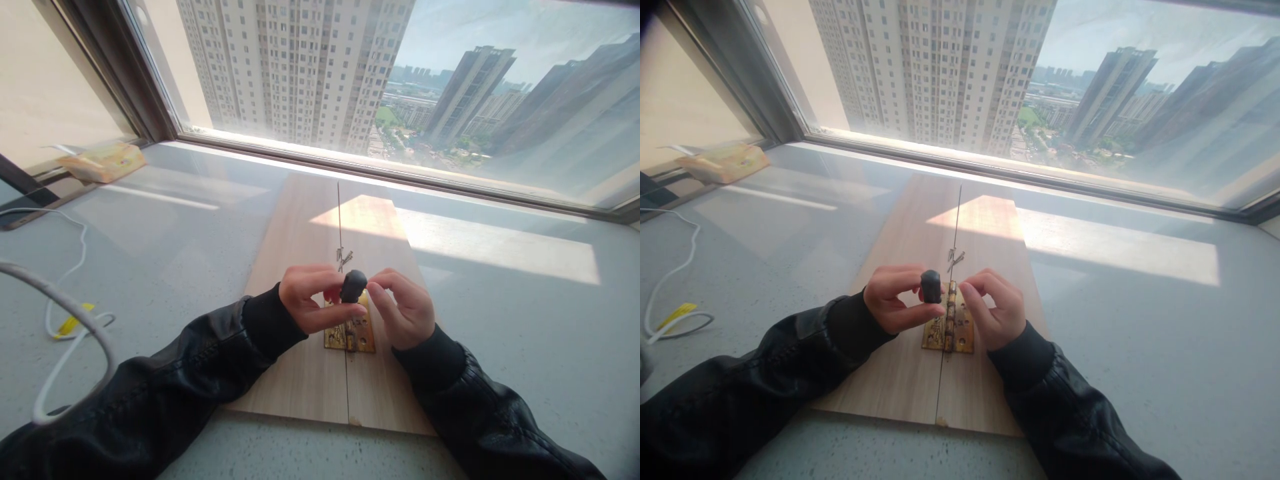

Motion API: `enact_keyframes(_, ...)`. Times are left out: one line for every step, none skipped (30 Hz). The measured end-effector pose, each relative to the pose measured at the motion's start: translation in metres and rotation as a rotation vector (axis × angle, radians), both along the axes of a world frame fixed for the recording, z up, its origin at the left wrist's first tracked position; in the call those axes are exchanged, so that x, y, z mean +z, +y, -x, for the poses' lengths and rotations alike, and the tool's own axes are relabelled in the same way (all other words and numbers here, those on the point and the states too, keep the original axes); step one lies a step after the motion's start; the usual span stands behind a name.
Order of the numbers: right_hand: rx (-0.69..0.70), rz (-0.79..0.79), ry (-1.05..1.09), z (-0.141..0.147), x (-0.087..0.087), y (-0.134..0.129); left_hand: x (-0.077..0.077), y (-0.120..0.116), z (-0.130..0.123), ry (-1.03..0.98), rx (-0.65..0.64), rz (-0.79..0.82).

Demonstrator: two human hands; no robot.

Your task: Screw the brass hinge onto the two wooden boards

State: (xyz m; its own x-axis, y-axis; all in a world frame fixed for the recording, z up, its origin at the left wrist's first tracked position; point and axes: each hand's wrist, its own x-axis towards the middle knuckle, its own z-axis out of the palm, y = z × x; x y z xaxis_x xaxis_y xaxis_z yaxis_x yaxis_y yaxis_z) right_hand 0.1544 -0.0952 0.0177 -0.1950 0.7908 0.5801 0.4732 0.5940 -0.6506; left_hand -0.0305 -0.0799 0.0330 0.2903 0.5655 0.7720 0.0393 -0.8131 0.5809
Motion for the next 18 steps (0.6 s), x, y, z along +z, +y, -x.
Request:
enact_keyframes(0.002,-0.003,0.013,0.0,0.0,-0.001,-0.001,0.0,0.0,0.014,-0.003,0.0)
enact_keyframes(0.004,-0.006,0.024,-0.001,-0.001,-0.001,-0.003,0.001,0.0,0.027,0.005,0.008)
enact_keyframes(0.009,-0.007,0.033,-0.001,-0.001,-0.002,-0.004,0.002,0.0,0.036,0.015,0.02)
enact_keyframes(0.016,-0.006,0.039,-0.002,-0.002,-0.002,-0.005,0.003,0.0,0.041,0.018,0.029)
enact_keyframes(0.023,-0.005,0.044,-0.002,-0.002,-0.002,-0.006,0.004,0.001,0.042,0.009,0.03)
enact_keyframes(0.029,-0.001,0.047,-0.002,-0.002,-0.002,-0.007,0.005,0.001,0.036,-0.007,0.024)
enact_keyframes(0.033,0.003,0.05,-0.002,-0.003,-0.002,-0.008,0.005,0.001,0.031,-0.025,0.019)
enact_keyframes(0.035,0.007,0.052,-0.002,-0.003,-0.002,-0.009,0.006,0.001,0.026,-0.038,0.015)
enact_keyframes(0.038,0.011,0.055,-0.002,-0.003,-0.001,-0.009,0.006,0.0,0.023,-0.049,0.013)
enact_keyframes(0.04,0.014,0.059,-0.002,-0.003,-0.001,-0.01,0.006,0.0,0.023,-0.055,0.012)
enact_keyframes(0.042,0.017,0.064,-0.001,-0.003,-0.001,-0.011,0.006,0.0,0.025,-0.058,0.014)
enact_keyframes(0.044,0.019,0.071,-0.001,-0.003,-0.001,-0.011,0.005,0.0,0.03,-0.062,0.02)
enact_keyframes(0.046,0.021,0.079,-0.001,-0.002,-0.002,-0.012,0.005,-0.001,0.036,-0.066,0.03)
enact_keyframes(0.047,0.024,0.089,-0.001,-0.002,-0.002,-0.013,0.005,-0.001,0.042,-0.069,0.043)
enact_keyframes(0.047,0.027,0.099,-0.001,-0.001,-0.003,-0.013,0.005,-0.001,0.046,-0.07,0.056)
enact_keyframes(0.048,0.03,0.11,-0.001,0.001,-0.003,-0.013,0.004,-0.001,0.046,-0.072,0.067)
enact_keyframes(0.05,0.034,0.12,-0.001,0.002,-0.004,-0.013,0.004,0.0,0.046,-0.077,0.072)
enact_keyframes(0.056,0.038,0.129,-0.001,0.004,-0.005,-0.013,0.004,0.0,0.046,-0.083,0.075)
